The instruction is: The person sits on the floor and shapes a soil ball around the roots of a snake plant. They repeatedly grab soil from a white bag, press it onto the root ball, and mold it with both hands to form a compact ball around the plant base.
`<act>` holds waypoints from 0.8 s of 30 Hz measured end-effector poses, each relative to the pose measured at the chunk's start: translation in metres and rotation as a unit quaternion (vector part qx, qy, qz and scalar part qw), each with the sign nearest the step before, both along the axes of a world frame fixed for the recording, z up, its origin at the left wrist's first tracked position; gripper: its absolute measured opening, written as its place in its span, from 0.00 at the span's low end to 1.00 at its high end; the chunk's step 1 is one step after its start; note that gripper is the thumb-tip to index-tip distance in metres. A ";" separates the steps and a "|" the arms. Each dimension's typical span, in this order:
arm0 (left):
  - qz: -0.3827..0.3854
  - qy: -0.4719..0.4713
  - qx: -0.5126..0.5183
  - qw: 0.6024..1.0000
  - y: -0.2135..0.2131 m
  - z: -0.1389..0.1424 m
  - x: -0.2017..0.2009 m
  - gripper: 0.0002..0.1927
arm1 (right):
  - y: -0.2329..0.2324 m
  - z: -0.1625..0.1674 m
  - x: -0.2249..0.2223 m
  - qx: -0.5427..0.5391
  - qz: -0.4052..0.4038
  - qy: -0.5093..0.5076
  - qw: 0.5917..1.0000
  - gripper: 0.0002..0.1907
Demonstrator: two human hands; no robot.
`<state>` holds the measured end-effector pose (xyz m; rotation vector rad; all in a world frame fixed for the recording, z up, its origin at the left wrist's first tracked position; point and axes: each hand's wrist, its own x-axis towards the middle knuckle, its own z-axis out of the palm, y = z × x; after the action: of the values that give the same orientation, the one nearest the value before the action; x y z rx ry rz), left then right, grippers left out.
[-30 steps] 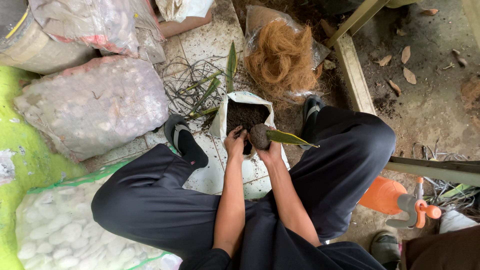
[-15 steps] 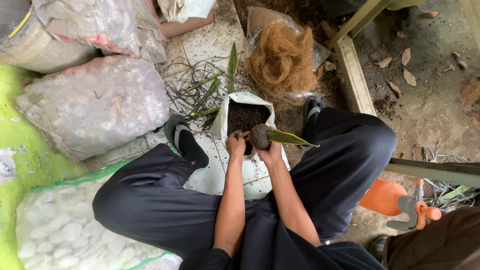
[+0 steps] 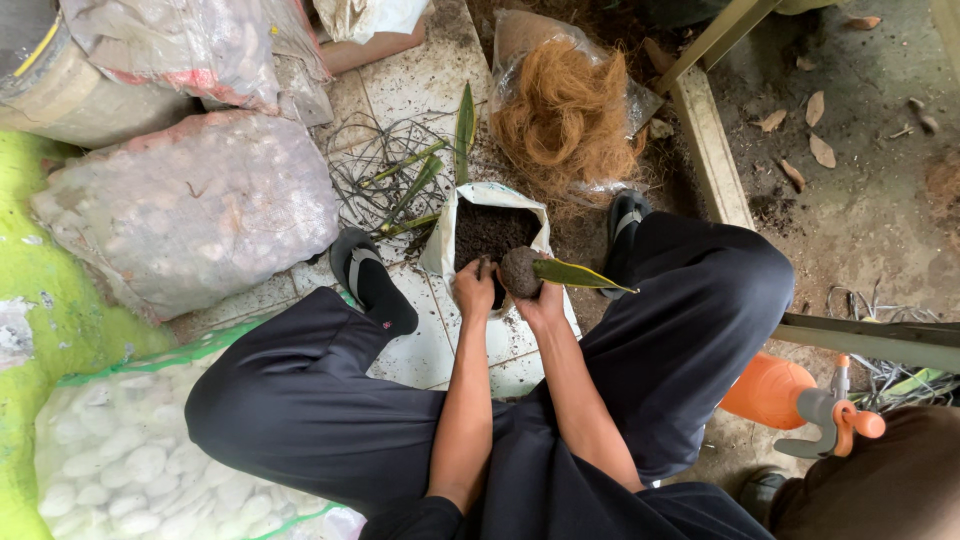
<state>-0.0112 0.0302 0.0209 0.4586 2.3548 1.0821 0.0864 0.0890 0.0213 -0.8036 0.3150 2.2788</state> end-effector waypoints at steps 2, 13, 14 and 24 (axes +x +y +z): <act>0.031 -0.035 0.019 0.999 0.000 0.002 0.000 0.22 | 0.000 0.000 0.000 0.000 -0.004 -0.007 1.000 0.17; 0.050 -0.110 -0.020 0.993 0.001 0.011 0.001 0.24 | -0.001 -0.002 0.002 -0.001 -0.006 0.000 1.000 0.17; 0.055 -0.121 -0.026 0.991 0.001 0.012 0.000 0.24 | -0.001 -0.002 0.001 0.001 -0.005 -0.001 1.000 0.18; 0.015 -0.049 -0.050 0.997 0.001 0.001 0.001 0.24 | -0.001 0.000 0.000 -0.007 -0.010 -0.019 1.000 0.18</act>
<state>-0.0098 0.0317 0.0221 0.3285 2.3235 0.9716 0.0865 0.0881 0.0217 -0.8460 0.3208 2.2420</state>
